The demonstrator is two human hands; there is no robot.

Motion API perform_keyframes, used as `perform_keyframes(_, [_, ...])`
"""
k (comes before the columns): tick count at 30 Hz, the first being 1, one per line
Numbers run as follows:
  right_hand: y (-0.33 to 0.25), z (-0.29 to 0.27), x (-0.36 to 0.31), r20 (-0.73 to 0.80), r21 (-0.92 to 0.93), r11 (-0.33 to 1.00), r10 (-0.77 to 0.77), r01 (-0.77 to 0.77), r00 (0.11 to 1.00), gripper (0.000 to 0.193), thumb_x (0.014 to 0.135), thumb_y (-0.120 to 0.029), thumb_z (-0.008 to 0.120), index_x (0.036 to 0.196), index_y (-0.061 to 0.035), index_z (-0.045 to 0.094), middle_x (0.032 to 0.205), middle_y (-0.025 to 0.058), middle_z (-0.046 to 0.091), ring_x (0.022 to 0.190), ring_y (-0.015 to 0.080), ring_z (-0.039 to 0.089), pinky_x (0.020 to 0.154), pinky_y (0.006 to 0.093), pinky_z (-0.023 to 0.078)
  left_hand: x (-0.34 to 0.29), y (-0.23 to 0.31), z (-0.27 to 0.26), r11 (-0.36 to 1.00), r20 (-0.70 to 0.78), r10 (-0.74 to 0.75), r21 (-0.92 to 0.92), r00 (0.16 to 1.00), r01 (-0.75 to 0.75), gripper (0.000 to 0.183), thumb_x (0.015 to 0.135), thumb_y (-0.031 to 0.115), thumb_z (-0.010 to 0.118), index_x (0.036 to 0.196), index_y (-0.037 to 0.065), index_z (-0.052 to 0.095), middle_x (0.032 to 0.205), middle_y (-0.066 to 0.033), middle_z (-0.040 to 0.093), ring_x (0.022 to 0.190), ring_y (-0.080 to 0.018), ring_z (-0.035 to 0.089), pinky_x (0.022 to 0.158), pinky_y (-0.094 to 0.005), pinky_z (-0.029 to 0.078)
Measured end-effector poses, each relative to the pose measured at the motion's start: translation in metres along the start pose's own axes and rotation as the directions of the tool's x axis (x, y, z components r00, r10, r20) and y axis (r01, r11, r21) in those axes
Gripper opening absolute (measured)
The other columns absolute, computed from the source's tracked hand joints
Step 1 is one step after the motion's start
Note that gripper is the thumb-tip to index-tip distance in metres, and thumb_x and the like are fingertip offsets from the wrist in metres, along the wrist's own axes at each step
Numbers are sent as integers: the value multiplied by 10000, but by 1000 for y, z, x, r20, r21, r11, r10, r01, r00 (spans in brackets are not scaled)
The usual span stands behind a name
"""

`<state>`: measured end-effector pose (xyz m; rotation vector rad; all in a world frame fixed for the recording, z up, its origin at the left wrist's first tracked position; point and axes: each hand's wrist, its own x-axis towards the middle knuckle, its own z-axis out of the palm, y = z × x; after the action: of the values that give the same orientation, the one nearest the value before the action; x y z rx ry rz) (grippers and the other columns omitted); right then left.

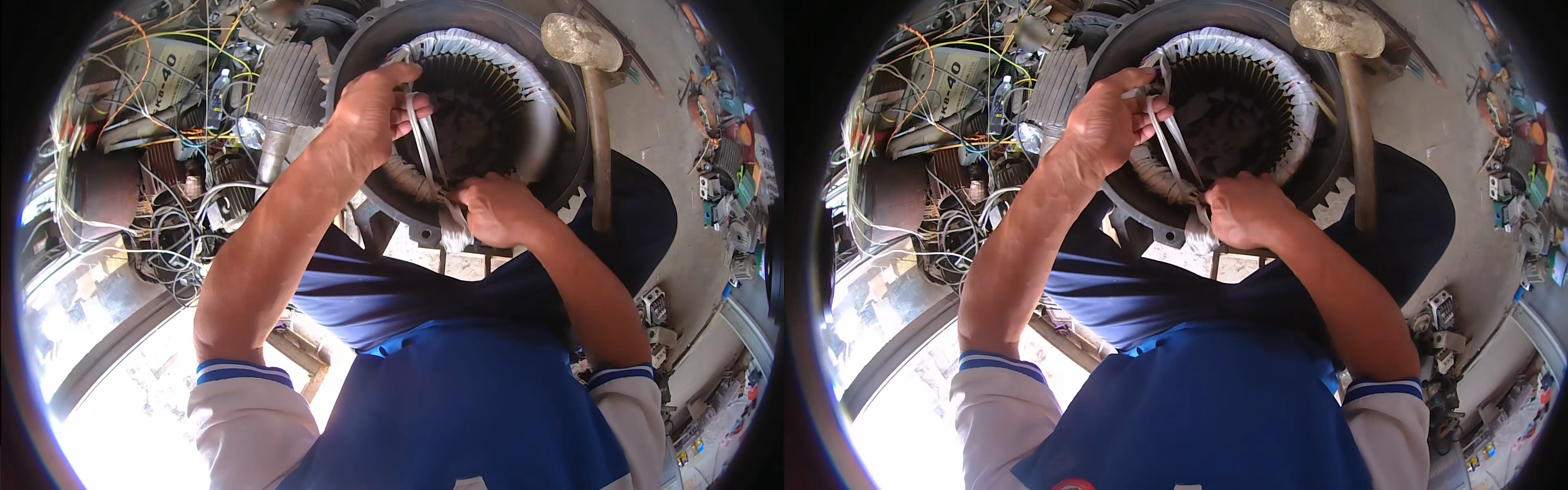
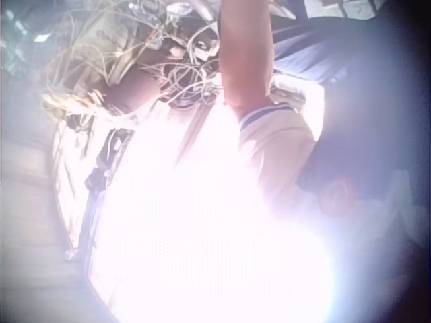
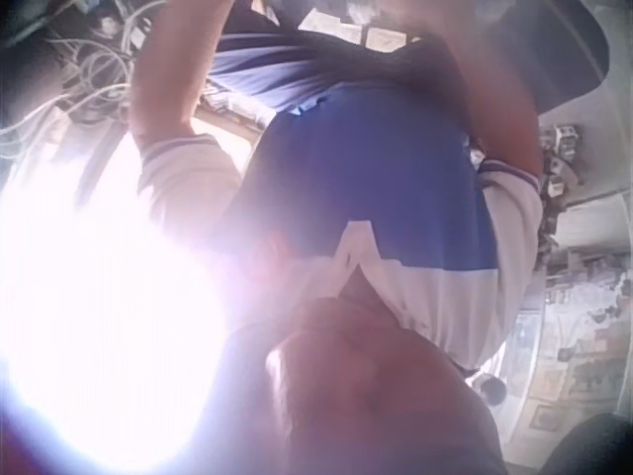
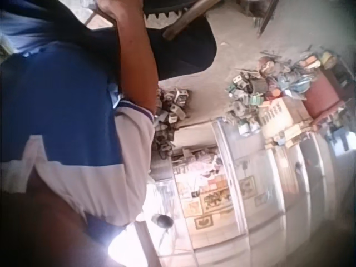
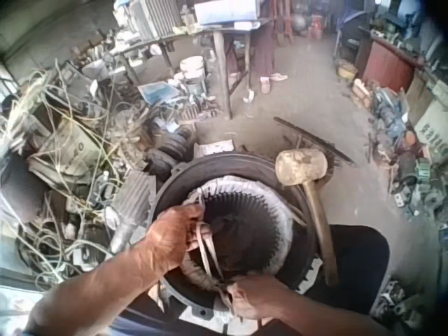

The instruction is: The person tapes insulation around the internal components of a large industrial motor housing and taps them into place using a mallet.

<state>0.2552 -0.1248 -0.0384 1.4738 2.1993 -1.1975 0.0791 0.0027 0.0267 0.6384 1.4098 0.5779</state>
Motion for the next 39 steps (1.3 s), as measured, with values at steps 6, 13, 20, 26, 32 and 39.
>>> perform_keyframes(6, [3, 0, 4, 27, -3, 998, -62, 62, 998, 490, 887, -166, 511, 1334, -174, 712, 1203, 168, 740, 1124, 374, 700, 988, 479, 542, -16, 5, -13, 961, -35, 123, -245, 992, -128, 311, 970, 274, 666, 1187, 65, 589, 855, -107, 654, 783, -234, 678, 758, -365, 511])
perform_keyframes(13, [7, 2, -3, -61, 173, 985, 27, -17, 998, 425, 870, -165, 556, 1247, -168, 753, 1083, 199, 756, 1030, 402, 720, 916, 514, 557, 29, 131, -104, 776, -14, 524, -406, 852, -483, 154, 1026, 245, 544, 1041, 94, 567, 881, -68, 646, 803, -241, 663, 744, -370, 572])
perform_keyframes(20, [4, 2, 7, 21, -55, 994, -91, 92, 996, 161, 846, -184, 626, 872, -51, 711, 924, 161, 754, 924, 408, 734, 822, 552, 557, 39, 207, -312, 130, -306, 573, 950, 760, 284, 500, 955, 383, 687, 1401, 174, 599, 1268, -139, 678, 1139, -331, 685, 1005, -433, 539])
perform_keyframes(26, [4, 1, -2, -12, -10, 1000, 26, -26, 1000, 233, 844, -180, 580, 948, -66, 754, 975, 199, 751, 964, 413, 723, 879, 531, 544, 47, 49, -107, -508, 637, 356, 746, 684, -431, 419, 993, 221, 582, 1399, 118, 597, 1242, -151, 692, 1066, -284, 699, 905, -428, 553])
perform_keyframes(32, [-6, -1, -3, -71, 7, 1000, -12, 12, 997, 214, 836, -161, 577, 925, -81, 755, 967, 185, 754, 996, 398, 710, 919, 506, 531, 43, -41, 26, -489, 431, -340, 678, 836, -549, 233, 858, 116, 660, 1042, 66, 794, 1085, -178, 764, 1067, -368, 730, 868, -447, 600])
perform_keyframes(39, [13, 16, 3, -94, -101, 991, -102, 92, 990, 174, 889, -179, 593, 962, -99, 730, 984, 125, 754, 994, 361, 718, 862, 513, 556, 43, 70, 0, -705, 391, 193, 693, 900, -150, 313, 887, 143, 670, 1186, 83, 743, 1150, -169, 755, 1062, -327, 745, 868, -467, 597])
